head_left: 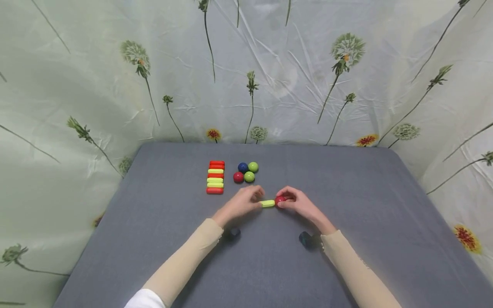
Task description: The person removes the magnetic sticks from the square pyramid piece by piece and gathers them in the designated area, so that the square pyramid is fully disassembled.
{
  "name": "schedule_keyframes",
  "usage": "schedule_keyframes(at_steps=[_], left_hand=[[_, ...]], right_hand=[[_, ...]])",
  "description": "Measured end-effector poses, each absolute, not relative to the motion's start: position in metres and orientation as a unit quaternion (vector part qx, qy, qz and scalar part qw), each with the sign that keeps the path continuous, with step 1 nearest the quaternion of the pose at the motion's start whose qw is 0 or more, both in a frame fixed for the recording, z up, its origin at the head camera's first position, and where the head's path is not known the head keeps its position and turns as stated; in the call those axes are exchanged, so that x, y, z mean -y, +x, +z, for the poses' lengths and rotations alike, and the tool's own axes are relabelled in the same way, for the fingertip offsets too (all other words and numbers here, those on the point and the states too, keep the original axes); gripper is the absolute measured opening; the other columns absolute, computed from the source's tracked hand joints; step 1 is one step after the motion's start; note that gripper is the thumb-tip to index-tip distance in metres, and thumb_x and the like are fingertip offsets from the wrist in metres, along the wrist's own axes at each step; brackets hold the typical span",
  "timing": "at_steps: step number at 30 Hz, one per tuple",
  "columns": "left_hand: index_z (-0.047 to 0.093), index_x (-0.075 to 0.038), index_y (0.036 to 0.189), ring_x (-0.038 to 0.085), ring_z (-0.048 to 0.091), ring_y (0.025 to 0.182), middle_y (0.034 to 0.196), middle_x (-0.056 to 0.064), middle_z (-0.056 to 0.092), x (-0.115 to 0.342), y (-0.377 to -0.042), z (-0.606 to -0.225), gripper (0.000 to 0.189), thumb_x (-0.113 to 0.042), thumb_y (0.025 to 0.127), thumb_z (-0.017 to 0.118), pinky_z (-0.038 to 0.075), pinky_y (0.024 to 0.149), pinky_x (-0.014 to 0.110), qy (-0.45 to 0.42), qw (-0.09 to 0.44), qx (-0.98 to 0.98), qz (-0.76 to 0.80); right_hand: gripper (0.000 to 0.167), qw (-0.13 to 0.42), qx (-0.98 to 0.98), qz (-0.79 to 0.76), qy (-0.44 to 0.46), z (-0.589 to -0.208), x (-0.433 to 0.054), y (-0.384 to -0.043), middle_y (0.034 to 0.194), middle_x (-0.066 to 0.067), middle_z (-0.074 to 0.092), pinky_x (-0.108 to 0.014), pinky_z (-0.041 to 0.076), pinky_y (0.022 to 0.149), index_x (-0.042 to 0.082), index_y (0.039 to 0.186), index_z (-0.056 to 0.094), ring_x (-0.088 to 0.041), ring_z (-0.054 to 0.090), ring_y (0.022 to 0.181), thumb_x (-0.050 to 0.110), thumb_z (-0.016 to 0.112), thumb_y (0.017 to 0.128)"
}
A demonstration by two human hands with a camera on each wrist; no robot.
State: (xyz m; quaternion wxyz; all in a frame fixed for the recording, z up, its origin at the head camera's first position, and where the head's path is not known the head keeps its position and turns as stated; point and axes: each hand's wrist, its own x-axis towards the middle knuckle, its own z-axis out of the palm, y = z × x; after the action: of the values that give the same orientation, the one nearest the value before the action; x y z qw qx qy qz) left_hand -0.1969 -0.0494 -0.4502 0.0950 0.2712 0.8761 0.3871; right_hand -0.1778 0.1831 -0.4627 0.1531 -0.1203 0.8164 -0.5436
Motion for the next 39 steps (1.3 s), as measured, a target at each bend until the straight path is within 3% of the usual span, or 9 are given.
schedule_keyframes(at_steps=[2, 6, 11, 14, 19, 26, 31, 39], left_hand=[[0.062, -0.009, 0.103, 0.014, 0.059, 0.085, 0.094, 0.001, 0.063, 0.039, -0.192, -0.453, 0.022, -0.004, 0.083, 0.07, 0.049, 0.077, 0.028, 0.284, 0.104, -0.886, 0.351], [0.062, -0.013, 0.093, 0.013, 0.053, 0.071, 0.079, -0.002, 0.057, 0.027, -0.189, -0.457, 0.02, -0.001, 0.08, 0.07, 0.047, 0.065, 0.026, 0.277, 0.054, -0.915, 0.288], [0.066, -0.012, 0.094, 0.016, 0.059, 0.075, 0.082, 0.001, 0.062, 0.029, -0.188, -0.455, 0.02, 0.0, 0.079, 0.071, 0.05, 0.066, 0.03, 0.265, 0.016, -0.929, 0.257], [0.068, -0.01, 0.094, 0.016, 0.061, 0.079, 0.085, 0.001, 0.065, 0.041, -0.189, -0.45, 0.019, 0.001, 0.079, 0.071, 0.051, 0.072, 0.032, 0.266, 0.022, -0.919, 0.29], [0.069, -0.011, 0.09, 0.013, 0.056, 0.076, 0.082, -0.004, 0.063, 0.077, -0.185, -0.444, 0.017, 0.0, 0.078, 0.073, 0.049, 0.071, 0.029, 0.261, 0.038, -0.889, 0.375], [0.069, -0.008, 0.084, 0.016, 0.056, 0.076, 0.081, 0.0, 0.061, 0.136, -0.178, -0.449, 0.018, 0.004, 0.072, 0.074, 0.048, 0.07, 0.033, 0.229, -0.027, -0.906, 0.355], [0.066, -0.005, 0.081, 0.021, 0.057, 0.076, 0.079, 0.004, 0.06, 0.161, -0.178, -0.45, 0.02, 0.009, 0.068, 0.075, 0.049, 0.068, 0.038, 0.178, -0.075, -0.929, 0.317], [0.069, -0.002, 0.083, 0.023, 0.057, 0.076, 0.08, 0.007, 0.057, 0.169, -0.18, -0.451, 0.015, 0.007, 0.073, 0.076, 0.05, 0.067, 0.038, 0.147, -0.089, -0.936, 0.307]], right_hand=[[0.027, 0.152, -0.817, -0.543, -0.122, -0.462, -0.183, -0.178, 0.104, -0.011, 0.06, -0.034, 0.046, 0.079, 0.002, 0.113, 0.06, -0.022, 0.057, 0.09, 0.015, 0.068, 0.09], [0.027, 0.149, -0.816, -0.546, -0.12, -0.462, -0.183, -0.177, 0.102, -0.01, 0.06, -0.033, 0.046, 0.078, 0.003, 0.112, 0.06, -0.022, 0.056, 0.089, 0.015, 0.068, 0.089], [0.026, 0.141, -0.821, -0.54, -0.118, -0.462, -0.181, -0.178, 0.1, -0.009, 0.061, -0.032, 0.046, 0.077, 0.004, 0.111, 0.061, -0.021, 0.057, 0.088, 0.015, 0.069, 0.088], [0.027, 0.139, -0.82, -0.541, -0.12, -0.457, -0.179, -0.176, 0.1, -0.011, 0.061, -0.033, 0.047, 0.077, 0.001, 0.111, 0.06, -0.022, 0.057, 0.088, 0.012, 0.069, 0.088], [0.028, 0.141, -0.819, -0.543, -0.12, -0.454, -0.174, -0.18, 0.104, -0.014, 0.061, -0.032, 0.046, 0.077, -0.001, 0.113, 0.06, -0.023, 0.056, 0.093, 0.009, 0.067, 0.089], [0.025, 0.128, -0.838, -0.523, -0.089, -0.455, -0.155, -0.196, 0.109, -0.01, 0.062, -0.036, 0.047, 0.084, 0.005, 0.112, 0.062, -0.024, 0.058, 0.1, 0.012, 0.068, 0.089], [0.026, 0.087, -0.857, -0.504, -0.065, -0.454, -0.137, -0.215, 0.109, -0.011, 0.064, -0.041, 0.046, 0.087, 0.005, 0.112, 0.064, -0.026, 0.059, 0.101, 0.013, 0.07, 0.088], [0.024, 0.028, -0.872, -0.485, -0.055, -0.454, -0.111, -0.241, 0.107, -0.014, 0.065, -0.038, 0.049, 0.081, 0.003, 0.11, 0.064, -0.027, 0.059, 0.098, 0.01, 0.069, 0.088]])
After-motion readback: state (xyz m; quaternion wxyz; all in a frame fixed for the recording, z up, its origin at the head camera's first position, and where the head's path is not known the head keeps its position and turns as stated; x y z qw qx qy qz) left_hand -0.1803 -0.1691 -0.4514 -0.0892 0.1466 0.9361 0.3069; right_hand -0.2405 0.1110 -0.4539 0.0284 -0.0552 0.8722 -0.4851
